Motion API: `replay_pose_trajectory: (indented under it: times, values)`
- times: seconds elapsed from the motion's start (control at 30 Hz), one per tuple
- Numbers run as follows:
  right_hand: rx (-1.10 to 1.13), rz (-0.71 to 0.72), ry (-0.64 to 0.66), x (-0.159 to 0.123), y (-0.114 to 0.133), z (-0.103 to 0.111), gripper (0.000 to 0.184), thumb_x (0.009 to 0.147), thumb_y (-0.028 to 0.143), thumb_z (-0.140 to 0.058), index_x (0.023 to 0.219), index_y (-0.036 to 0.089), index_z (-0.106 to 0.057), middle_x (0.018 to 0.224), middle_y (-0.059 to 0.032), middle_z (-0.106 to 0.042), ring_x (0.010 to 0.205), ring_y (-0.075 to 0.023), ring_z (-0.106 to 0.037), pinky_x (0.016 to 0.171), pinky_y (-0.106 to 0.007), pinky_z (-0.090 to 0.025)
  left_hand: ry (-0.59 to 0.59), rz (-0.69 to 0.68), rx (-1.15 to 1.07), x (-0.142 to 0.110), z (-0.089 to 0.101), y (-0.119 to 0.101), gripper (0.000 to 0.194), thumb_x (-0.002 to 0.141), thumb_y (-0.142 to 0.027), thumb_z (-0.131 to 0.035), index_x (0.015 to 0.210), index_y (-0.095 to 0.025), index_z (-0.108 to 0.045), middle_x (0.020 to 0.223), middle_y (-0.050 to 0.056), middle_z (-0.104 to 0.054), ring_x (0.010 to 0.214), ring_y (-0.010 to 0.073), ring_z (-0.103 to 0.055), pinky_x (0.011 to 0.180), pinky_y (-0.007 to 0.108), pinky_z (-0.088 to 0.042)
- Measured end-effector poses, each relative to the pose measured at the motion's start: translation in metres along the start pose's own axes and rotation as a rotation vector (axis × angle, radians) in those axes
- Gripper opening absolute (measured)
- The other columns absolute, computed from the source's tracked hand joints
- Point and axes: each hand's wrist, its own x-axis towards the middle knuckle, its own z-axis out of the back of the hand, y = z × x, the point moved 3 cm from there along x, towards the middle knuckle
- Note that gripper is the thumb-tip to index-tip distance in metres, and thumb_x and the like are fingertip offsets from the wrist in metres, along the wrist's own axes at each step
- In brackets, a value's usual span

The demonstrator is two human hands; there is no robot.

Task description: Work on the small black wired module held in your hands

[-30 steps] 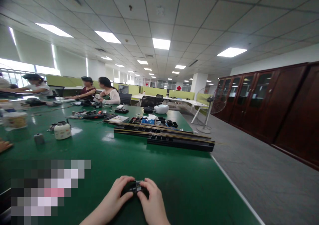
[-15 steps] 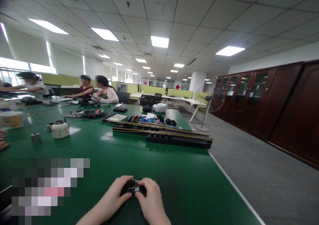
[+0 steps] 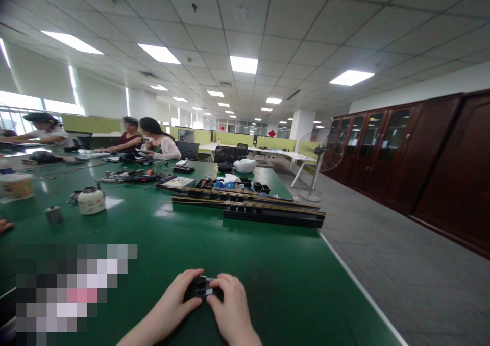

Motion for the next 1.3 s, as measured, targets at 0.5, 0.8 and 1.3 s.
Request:
replay_pose_trajectory:
  times: [0.5,0.8,1.3]
  values:
    - [0.200,0.001,-0.091,0.003,-0.010,0.003,0.020,0.071,0.025,-0.058,0.089,0.023,-0.067,0.100,-0.0042,-0.067,0.100,-0.0224,-0.059,0.093,-0.035,-0.042,0.004,0.017,-0.011,0.001,0.000,0.000,0.046,0.068,-0.018,-0.051,0.113,-0.019,-0.054,0.119,0.008,-0.056,0.113,0.0215,-0.048,0.101,0.035,-0.033]
    - [0.323,-0.039,-0.330,0.007,-0.022,0.020,0.035,0.076,0.040,-0.054,0.104,0.020,-0.061,0.102,-0.0074,-0.068,0.098,-0.0220,-0.062,0.087,-0.033,-0.047,0.013,0.030,-0.014,-0.001,0.005,-0.007,0.043,0.068,-0.019,-0.051,0.110,-0.020,-0.055,0.116,0.007,-0.058,0.111,0.0222,-0.049,0.099,0.035,-0.034]
    - [0.261,-0.115,-0.607,0.002,-0.035,0.054,0.049,0.077,0.049,-0.051,0.115,0.019,-0.053,0.107,-0.0096,-0.064,0.098,-0.0226,-0.059,0.082,-0.032,-0.047,0.019,0.041,-0.048,-0.002,0.006,-0.005,0.044,0.069,-0.021,-0.052,0.113,-0.020,-0.054,0.117,0.007,-0.057,0.111,0.0223,-0.049,0.100,0.035,-0.033]
